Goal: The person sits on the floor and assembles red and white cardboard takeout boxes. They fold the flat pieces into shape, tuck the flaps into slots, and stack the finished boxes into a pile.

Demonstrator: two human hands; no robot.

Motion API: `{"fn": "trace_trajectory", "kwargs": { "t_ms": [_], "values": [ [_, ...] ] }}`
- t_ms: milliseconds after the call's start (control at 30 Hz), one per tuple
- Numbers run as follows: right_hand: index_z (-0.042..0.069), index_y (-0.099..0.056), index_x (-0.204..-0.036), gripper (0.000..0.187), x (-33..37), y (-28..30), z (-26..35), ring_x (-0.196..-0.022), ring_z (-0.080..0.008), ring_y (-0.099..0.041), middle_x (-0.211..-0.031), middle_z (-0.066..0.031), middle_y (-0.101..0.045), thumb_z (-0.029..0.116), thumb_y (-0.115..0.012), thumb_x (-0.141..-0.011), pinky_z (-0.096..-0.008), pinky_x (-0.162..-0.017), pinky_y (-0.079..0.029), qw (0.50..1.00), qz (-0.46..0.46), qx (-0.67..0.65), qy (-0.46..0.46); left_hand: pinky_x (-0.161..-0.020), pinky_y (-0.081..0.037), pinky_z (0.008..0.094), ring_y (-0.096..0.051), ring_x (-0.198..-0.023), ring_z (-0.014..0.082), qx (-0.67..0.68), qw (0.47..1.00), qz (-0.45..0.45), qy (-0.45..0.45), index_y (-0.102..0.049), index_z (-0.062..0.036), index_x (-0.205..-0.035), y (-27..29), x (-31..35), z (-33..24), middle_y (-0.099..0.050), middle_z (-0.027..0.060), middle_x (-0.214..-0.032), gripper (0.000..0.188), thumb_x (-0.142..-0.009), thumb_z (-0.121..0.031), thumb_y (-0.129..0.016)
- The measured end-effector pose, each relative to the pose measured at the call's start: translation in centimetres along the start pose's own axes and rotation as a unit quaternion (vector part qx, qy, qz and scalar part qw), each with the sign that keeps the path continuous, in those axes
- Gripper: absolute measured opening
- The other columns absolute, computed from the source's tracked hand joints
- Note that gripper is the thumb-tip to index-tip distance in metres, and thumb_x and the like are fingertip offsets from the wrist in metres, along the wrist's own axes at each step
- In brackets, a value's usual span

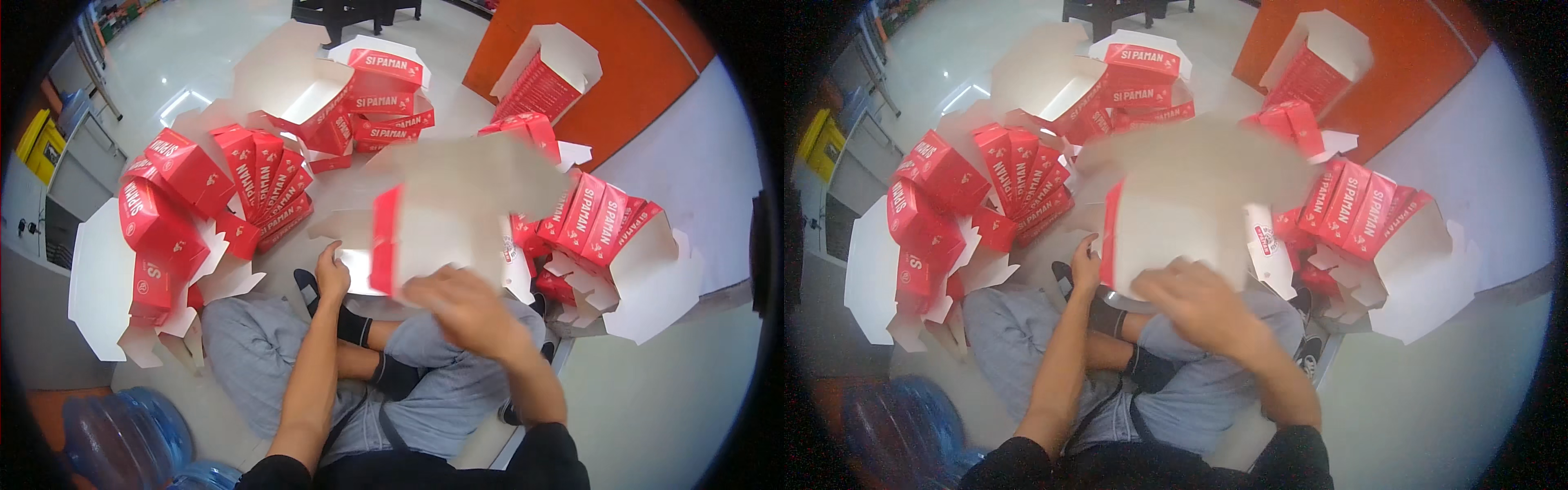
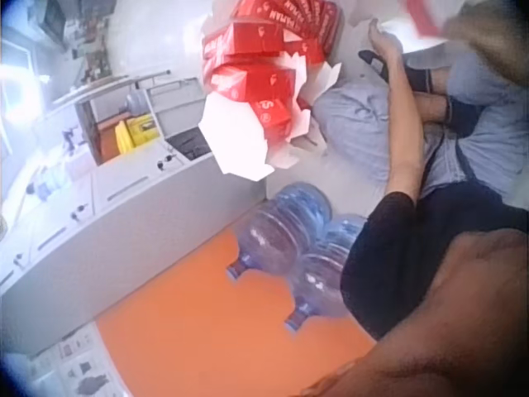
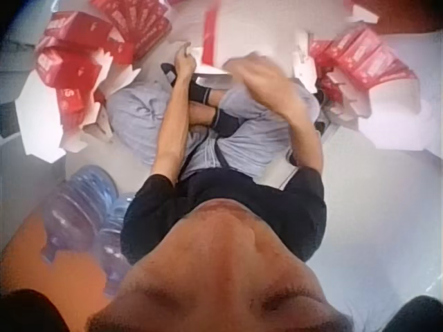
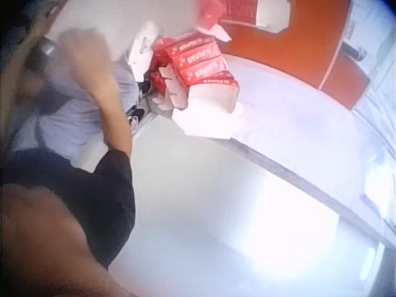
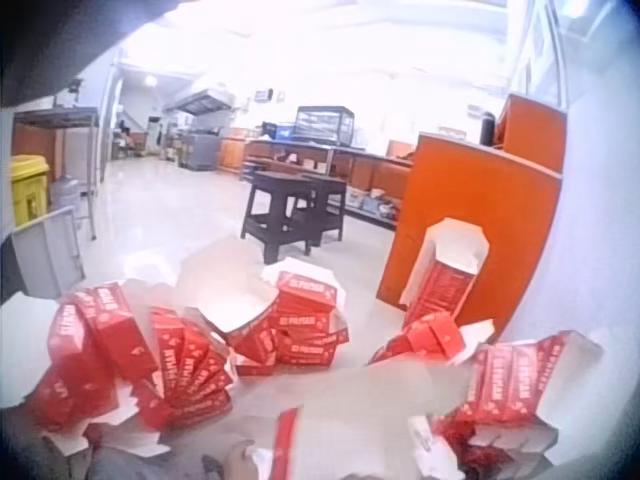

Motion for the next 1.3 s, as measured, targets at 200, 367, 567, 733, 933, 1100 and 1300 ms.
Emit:
{"fn": "trace_trajectory", "kwargs": {
  "t_ms": [200,367,567,733,933,1100,1300],
  "values": [
    [0.012,-0.066,-0.106,0.021,1.7,-18.2,-6.6,-0.094,-0.0271,-0.069,-0.098,-0.0051,-0.071,0.014,-0.062,-0.086,-0.0443,-0.075,-0.055,0.982,0.172,0.067,-0.049,-0.105,-0.048,0.0371,-0.063,-0.126,0.0311,0.048,0.996,0.045,0.061,-0.066,-0.0089,-0.134,-0.6,0.3,-0.8,-0.066,0.0184,-0.134,0.046,-0.093,0.004,-0.048],
    [0.013,-0.067,-0.107,0.023,0.0,-22.4,-7.8,-0.094,-0.0249,-0.069,-0.099,-0.0030,-0.071,0.011,-0.063,-0.084,-0.0416,-0.073,-0.056,0.970,0.205,0.119,-0.058,-0.101,-0.049,0.0362,-0.066,-0.120,0.0288,0.128,0.978,0.076,0.149,-0.066,-0.0070,-0.134,-0.5,-0.4,-0.5,-0.070,0.0174,-0.128,0.040,-0.096,-0.008,-0.053],
    [0.014,-0.069,-0.102,0.018,0.8,-24.2,-8.4,-0.096,-0.0247,-0.068,-0.099,-0.0015,-0.071,0.013,-0.065,-0.085,-0.0435,-0.078,-0.053,0.972,0.198,0.104,-0.071,-0.095,-0.050,0.0442,-0.067,-0.111,0.0398,0.006,0.999,0.027,0.034,-0.068,-0.0002,-0.124,0.5,0.8,-3.1,-0.071,0.0245,-0.115,0.034,-0.093,-0.008,-0.055],
    [0.013,-0.071,-0.106,0.022,-0.1,-17.6,-8.5,-0.100,-0.0266,-0.065,-0.098,-0.0044,-0.070,0.026,-0.072,-0.087,-0.0479,-0.090,-0.046,0.993,-0.046,0.008,-0.110,-0.091,-0.051,0.0523,-0.064,-0.104,0.0497,-0.116,0.988,-0.076,-0.071,-0.063,0.0069,-0.118,2.5,0.9,-3.8,-0.067,0.0306,-0.109,0.031,-0.091,-0.002,-0.050],
    [0.006,-0.068,-0.111,0.024,4.4,-13.7,-16.3,-0.089,-0.0267,-0.063,-0.092,-0.0101,-0.067,0.024,-0.066,-0.095,-0.0440,-0.085,-0.048,0.821,-0.371,-0.121,-0.416,-0.094,-0.049,0.0540,-0.062,-0.109,0.0495,-0.239,0.970,-0.004,0.049,-0.059,0.0060,-0.120,3.1,0.5,-5.1,-0.066,0.0320,-0.113,0.031,-0.091,-0.004,-0.053],
    [0.002,-0.065,-0.120,0.026,7.0,-24.3,-20.3,-0.094,-0.0201,-0.065,-0.105,-0.0098,-0.066,0.016,-0.056,-0.100,-0.0341,-0.079,-0.055,0.671,-0.214,-0.484,-0.519,-0.098,-0.048,0.0494,-0.061,-0.113,0.0474,-0.263,0.939,-0.154,-0.161,-0.052,0.0076,-0.130,4.6,2.5,-9.1,-0.062,0.0295,-0.123,0.046,-0.090,-0.010,-0.065],
    [0.000,-0.065,-0.117,0.029,6.9,-24.5,-20.4,-0.092,-0.0183,-0.066,-0.113,-0.0110,-0.067,-0.005,-0.057,-0.089,-0.0301,-0.076,-0.056,0.685,-0.204,-0.493,-0.496,-0.094,-0.051,0.0487,-0.059,-0.119,0.0452,-0.172,0.896,0.279,-0.299,-0.047,-0.0071,-0.146,-2.0,9.1,-16.3,-0.062,0.0256,-0.126,0.064,-0.087,-0.011,-0.070]
  ]
}}
Point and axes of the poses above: each hand's wrist, its own x-axis away from the middle knuckle, its own y-axis out of the back of the hand, z = x × y, the point moved 8 cm from there along -x, towards the middle knuckle
